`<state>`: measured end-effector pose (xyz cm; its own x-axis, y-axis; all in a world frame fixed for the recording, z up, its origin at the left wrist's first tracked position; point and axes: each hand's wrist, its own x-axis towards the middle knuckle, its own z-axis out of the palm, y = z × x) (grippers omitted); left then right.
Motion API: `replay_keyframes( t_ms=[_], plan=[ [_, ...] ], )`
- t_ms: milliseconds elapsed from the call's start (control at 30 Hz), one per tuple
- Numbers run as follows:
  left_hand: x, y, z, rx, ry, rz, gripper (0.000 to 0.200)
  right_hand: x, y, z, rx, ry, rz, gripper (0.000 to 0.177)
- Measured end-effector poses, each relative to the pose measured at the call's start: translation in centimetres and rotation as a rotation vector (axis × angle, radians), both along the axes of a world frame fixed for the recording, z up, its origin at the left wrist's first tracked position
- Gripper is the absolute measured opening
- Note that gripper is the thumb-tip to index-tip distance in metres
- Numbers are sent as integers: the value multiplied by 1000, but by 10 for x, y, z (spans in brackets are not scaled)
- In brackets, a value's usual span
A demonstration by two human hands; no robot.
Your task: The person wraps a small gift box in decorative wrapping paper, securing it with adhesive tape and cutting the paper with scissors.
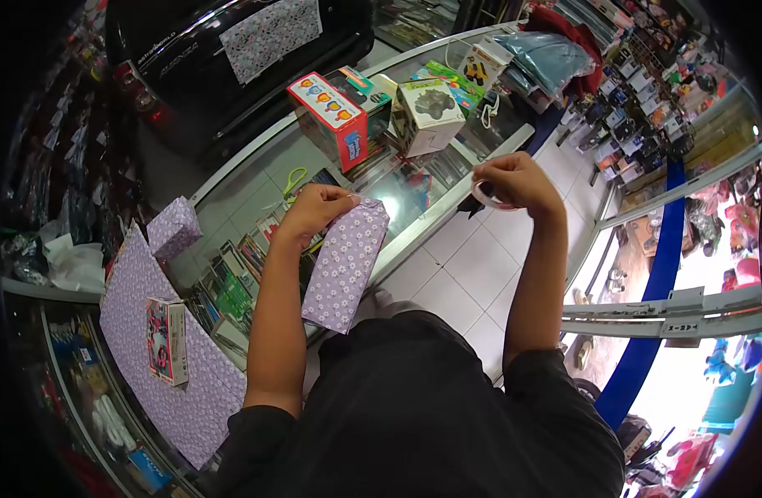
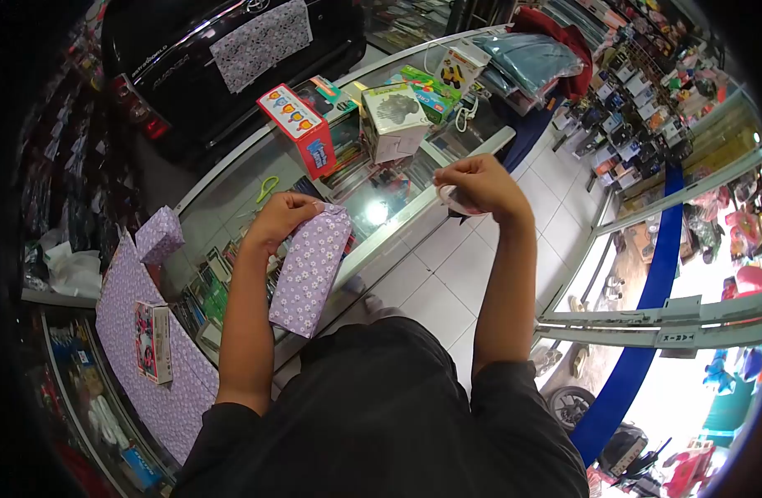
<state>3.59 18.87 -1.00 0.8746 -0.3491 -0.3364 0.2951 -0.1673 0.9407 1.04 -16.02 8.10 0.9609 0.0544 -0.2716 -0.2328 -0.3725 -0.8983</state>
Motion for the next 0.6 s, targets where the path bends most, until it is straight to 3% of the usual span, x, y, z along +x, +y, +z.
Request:
replay_keyframes(
  t_ms=[133, 233, 367, 467, 600],
  plan=[
    [0, 2, 2, 53, 4, -54, 22, -5, 13, 27, -26, -40, 100, 22],
    [0, 2, 2, 19, -7, -60, 22, -5, 39, 36, -45, -15, 461, 29],
    [-2, 1, 3, -10, -14, -57, 23, 8, 71, 19, 31, -294, 669, 29],
    [-2, 2, 3, 16, -16, -50, 23, 23, 86, 27, -402, -165, 780, 34],
    [-4, 0, 3, 14, -24, -56, 23, 34, 100, 36, -548, -220, 875, 26]
  ],
)
